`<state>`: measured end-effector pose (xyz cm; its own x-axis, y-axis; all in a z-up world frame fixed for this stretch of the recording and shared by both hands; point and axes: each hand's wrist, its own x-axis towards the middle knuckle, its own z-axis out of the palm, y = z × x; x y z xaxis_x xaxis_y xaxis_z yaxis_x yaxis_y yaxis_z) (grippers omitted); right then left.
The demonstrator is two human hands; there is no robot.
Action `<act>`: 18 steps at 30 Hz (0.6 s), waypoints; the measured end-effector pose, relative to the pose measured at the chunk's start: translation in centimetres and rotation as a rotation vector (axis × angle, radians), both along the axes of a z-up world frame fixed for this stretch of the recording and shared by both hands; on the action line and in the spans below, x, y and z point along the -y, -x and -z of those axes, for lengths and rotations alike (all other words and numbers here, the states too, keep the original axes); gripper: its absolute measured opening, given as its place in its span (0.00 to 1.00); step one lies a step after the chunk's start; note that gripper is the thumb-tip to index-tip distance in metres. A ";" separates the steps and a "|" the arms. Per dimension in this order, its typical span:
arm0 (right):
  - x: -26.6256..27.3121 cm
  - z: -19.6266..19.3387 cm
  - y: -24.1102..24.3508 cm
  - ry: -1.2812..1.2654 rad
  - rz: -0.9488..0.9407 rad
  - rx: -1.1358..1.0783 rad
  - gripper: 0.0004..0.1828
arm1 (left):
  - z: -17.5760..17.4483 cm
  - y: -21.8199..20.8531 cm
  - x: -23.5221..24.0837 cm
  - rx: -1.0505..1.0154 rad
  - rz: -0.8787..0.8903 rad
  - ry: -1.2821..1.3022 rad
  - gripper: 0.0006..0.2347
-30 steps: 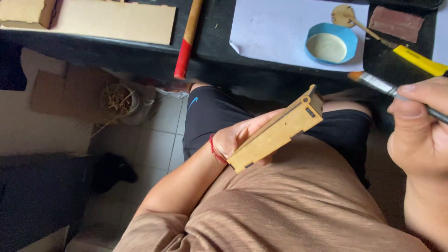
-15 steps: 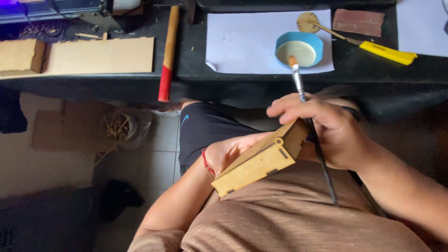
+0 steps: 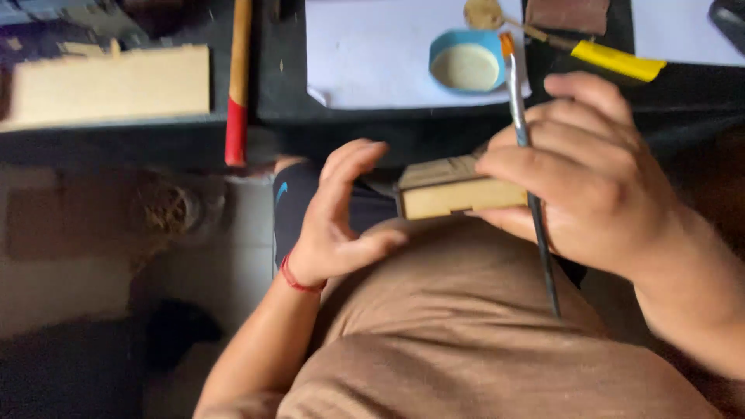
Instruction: Applying a clear finish or varnish to the surfaces of a small laser-cut wooden box using a paintbrush.
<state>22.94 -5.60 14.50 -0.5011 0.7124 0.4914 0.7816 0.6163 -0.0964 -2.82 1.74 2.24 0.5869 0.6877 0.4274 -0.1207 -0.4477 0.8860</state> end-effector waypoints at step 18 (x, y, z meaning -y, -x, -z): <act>-5.8 3.6 -7.4 0.398 0.312 -0.445 0.24 | 3.8 -1.7 2.1 0.021 -0.327 -0.081 0.14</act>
<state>30.38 0.20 10.85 -0.0531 0.9605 0.2732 0.7507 0.2188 -0.6234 -1.09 -0.41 -1.58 0.3315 0.8012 0.4982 0.0233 -0.5348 0.8446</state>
